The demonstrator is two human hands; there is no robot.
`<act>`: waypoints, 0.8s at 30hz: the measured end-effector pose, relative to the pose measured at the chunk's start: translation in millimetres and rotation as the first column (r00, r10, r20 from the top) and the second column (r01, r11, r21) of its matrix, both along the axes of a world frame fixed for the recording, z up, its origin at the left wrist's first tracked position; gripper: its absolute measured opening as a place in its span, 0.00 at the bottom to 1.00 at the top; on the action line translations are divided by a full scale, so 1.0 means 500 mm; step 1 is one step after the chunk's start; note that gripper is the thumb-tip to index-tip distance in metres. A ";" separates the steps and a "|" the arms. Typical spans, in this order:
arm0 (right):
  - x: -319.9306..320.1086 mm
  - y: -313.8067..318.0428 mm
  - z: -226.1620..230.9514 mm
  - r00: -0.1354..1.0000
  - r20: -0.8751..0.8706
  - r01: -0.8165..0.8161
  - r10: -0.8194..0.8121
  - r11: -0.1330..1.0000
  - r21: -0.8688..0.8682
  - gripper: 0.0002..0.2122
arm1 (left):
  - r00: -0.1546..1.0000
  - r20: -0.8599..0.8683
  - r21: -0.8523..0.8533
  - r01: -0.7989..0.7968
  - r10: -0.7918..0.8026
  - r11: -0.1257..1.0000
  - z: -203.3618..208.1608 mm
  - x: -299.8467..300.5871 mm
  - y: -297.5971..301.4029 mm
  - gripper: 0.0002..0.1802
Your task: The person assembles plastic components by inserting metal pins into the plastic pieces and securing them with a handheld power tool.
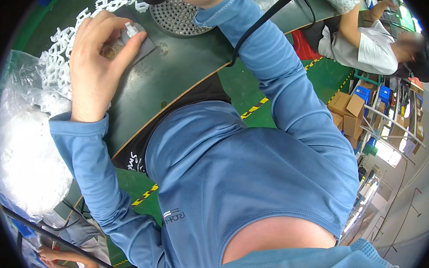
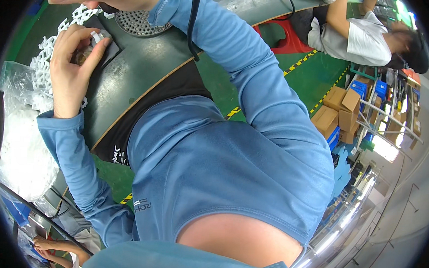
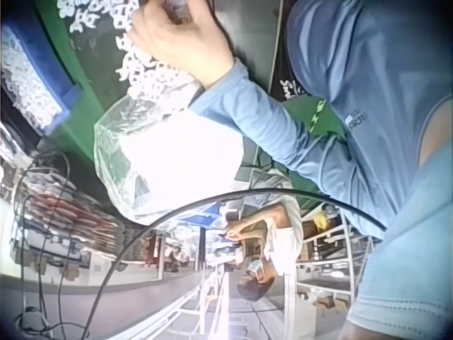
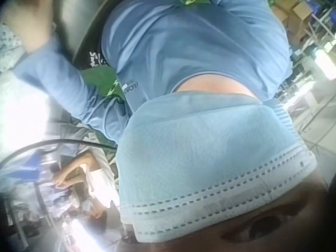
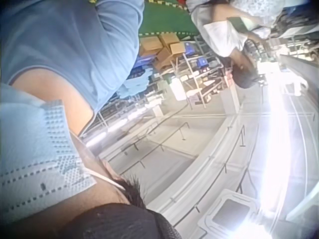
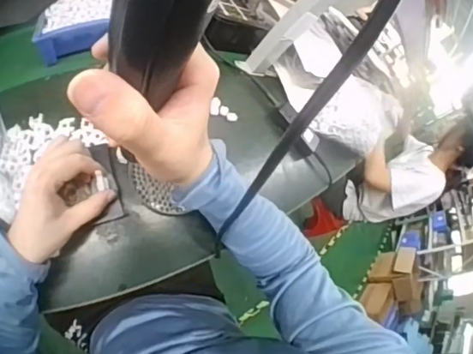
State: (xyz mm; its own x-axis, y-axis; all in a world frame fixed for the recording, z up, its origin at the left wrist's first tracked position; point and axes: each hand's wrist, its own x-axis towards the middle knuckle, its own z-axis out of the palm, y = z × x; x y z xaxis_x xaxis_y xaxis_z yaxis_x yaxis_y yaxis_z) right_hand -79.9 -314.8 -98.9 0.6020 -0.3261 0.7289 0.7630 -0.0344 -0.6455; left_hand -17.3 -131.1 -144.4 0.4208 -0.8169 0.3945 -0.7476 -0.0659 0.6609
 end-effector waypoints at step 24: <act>0.010 0.042 0.035 0.980 0.026 -0.193 0.196 0.977 -0.092 0.21 | 0.995 0.098 -0.137 -0.001 0.015 0.991 -0.025 0.013 0.001 0.14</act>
